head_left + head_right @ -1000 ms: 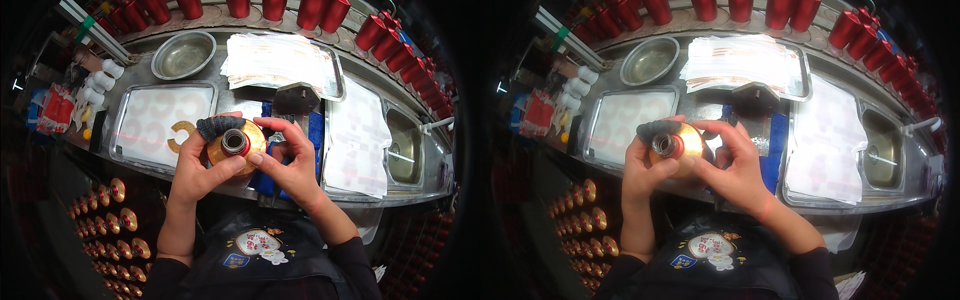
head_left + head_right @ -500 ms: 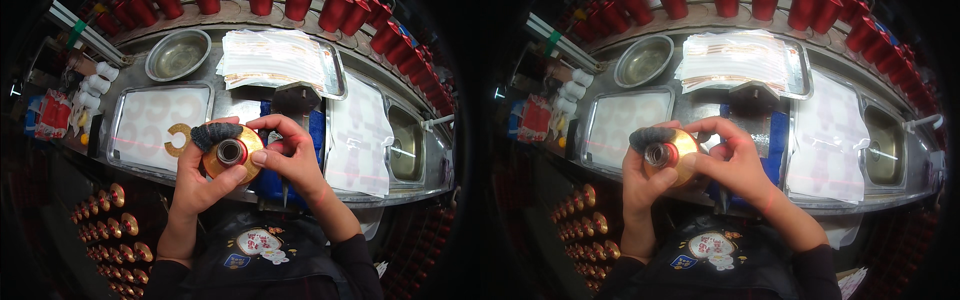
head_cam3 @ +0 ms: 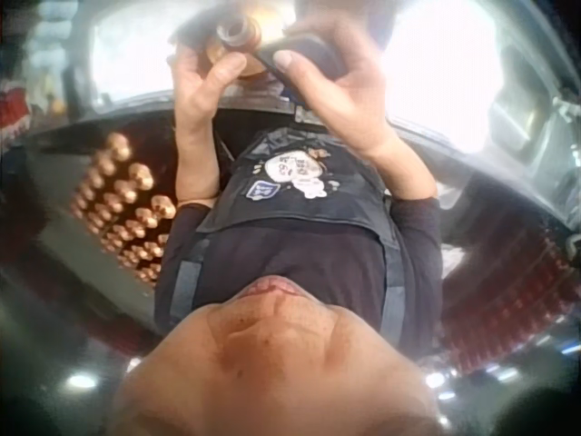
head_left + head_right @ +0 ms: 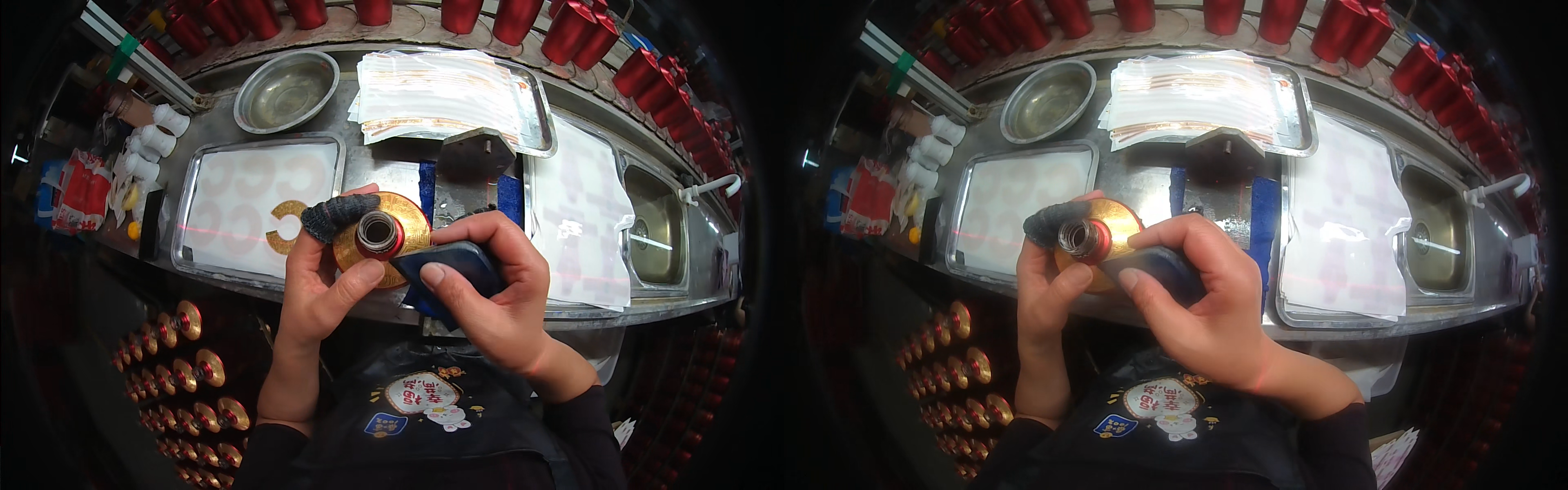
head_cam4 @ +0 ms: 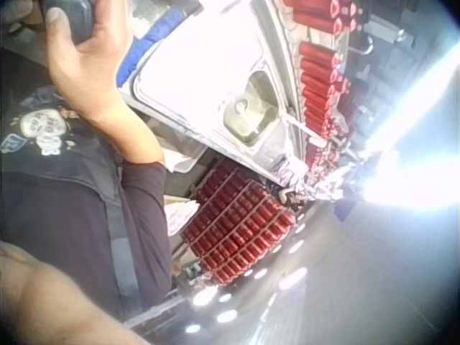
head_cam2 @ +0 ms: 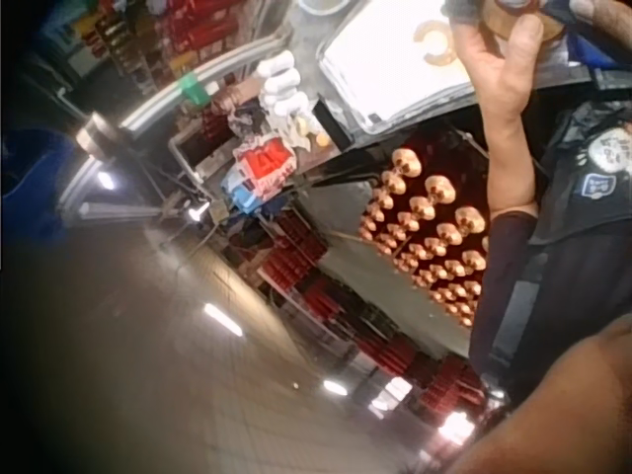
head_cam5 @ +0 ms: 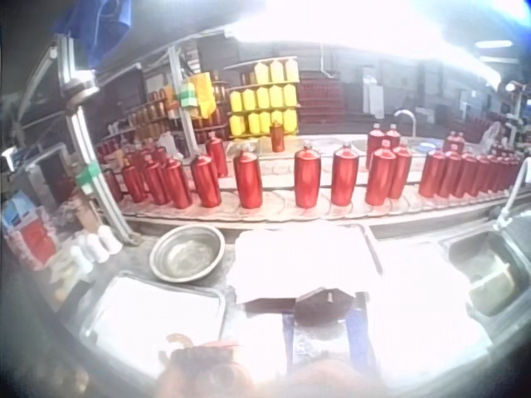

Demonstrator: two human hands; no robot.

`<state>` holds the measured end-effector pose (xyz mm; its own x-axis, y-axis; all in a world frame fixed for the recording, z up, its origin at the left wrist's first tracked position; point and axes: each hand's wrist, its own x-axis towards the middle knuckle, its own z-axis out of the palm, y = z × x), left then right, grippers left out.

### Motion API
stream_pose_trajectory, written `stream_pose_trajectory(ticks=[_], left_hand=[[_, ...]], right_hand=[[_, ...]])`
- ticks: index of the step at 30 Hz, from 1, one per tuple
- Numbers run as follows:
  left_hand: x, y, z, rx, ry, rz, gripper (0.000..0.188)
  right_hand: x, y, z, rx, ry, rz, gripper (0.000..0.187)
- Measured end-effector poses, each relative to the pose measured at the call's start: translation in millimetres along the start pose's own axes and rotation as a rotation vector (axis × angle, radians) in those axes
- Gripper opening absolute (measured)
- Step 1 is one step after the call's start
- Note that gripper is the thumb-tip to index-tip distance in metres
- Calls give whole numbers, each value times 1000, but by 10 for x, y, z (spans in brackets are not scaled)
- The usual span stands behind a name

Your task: The person applies gold decorative stickers to the neck and base of red cylindrical bottles. They pick up each bottle, place a sticker on the neck, smooth it, then apply a second sticker to the base, and set the bottle aside.

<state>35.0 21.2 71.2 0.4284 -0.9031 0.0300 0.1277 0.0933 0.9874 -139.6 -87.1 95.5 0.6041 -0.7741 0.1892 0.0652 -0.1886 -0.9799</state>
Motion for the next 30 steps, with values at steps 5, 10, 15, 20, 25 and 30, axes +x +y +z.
stream_pose_trajectory(ticks=[5,10,15,20,25,30], left_hand=[[11,-43,-35,-76,-63,74,58],[7,-60,-47,-112,-68,71,60],[-24,-93,-112,-91,-133,32,74],[14,-166,-219,61,-193,105,91],[27,-204,-254,211,-214,203,89],[-21,-251,-97,213,-34,219,79]], right_hand=[[306,170,-29,-148,49,-78,20],[381,104,9,-111,69,-83,18],[280,137,35,-184,228,-52,21],[182,239,-66,-310,119,-233,21],[84,130,-47,-475,-129,-770,31],[129,6,-36,-492,-291,-861,30]])
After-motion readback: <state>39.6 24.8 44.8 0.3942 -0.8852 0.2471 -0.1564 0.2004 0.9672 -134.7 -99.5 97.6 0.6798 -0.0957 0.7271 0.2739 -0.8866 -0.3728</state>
